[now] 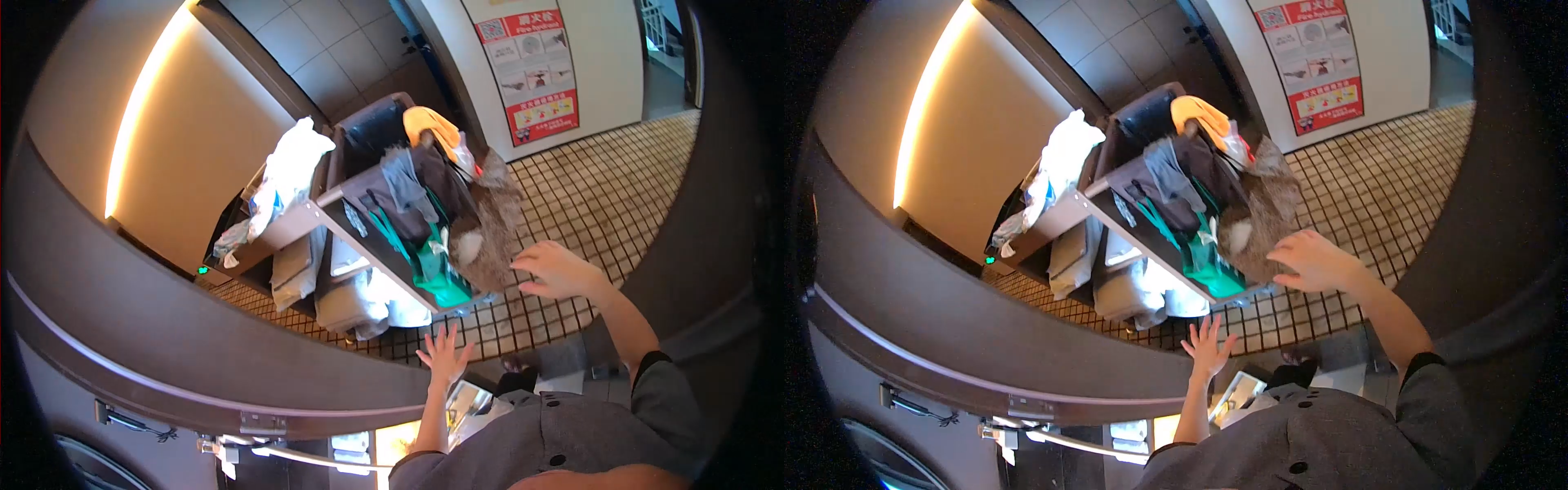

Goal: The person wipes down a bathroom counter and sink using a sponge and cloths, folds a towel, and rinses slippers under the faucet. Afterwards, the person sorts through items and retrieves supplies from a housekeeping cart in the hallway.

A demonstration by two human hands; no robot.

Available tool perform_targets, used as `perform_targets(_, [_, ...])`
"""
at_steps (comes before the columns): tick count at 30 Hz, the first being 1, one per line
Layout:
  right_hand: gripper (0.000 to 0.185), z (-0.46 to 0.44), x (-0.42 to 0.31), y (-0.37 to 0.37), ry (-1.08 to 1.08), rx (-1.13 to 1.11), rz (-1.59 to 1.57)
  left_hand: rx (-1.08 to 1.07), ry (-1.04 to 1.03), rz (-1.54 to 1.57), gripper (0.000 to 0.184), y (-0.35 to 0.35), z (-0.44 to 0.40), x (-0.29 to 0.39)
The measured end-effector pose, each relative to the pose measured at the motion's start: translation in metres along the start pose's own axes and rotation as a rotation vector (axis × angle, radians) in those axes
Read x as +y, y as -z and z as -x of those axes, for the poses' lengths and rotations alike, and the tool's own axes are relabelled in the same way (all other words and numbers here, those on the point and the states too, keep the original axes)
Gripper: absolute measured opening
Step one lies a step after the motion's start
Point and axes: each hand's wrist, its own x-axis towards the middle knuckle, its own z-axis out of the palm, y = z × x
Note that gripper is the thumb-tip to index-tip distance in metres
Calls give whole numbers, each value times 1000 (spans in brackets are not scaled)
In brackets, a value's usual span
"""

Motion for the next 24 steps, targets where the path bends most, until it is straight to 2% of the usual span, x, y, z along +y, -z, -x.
perform_targets(4, [27,-93,74,20,7,79,-114,406,-310,190,48,58,-129,31])
perform_targets(6, [25,-138,101,20,87,351,-83,592,-441,194,46,109,-198,59])
perform_targets(7, [27,-158,112,21,27,363,-174,682,-509,186,45,135,-229,73])
perform_targets(8, [29,-177,123,22,-34,378,-264,727,-507,154,44,152,-260,80])
perform_targets(10, [32,-218,144,21,34,486,-226,811,-496,95,43,175,-316,87])
perform_targets(12, [33,-260,166,13,98,582,-167,945,-343,-249,36,183,-356,90])
perform_targets(14, [33,-303,195,4,164,647,-78,867,-327,-256,27,177,-366,81])
perform_targets(15, [28,-325,220,-9,235,585,-73,947,-364,-244,21,175,-370,79])
perform_targets(18, [16,-365,276,-58,389,388,-128,918,-370,-268,25,174,-373,77])
perform_targets(20, [13,-372,286,-56,445,276,-221,914,-384,-272,26,172,-377,73])
perform_targets(21, [15,-374,285,-61,503,396,-198,919,-384,-262,27,171,-379,72])
perform_targets(24, [13,-376,284,-38,543,235,-284,934,-363,-243,35,170,-383,75])
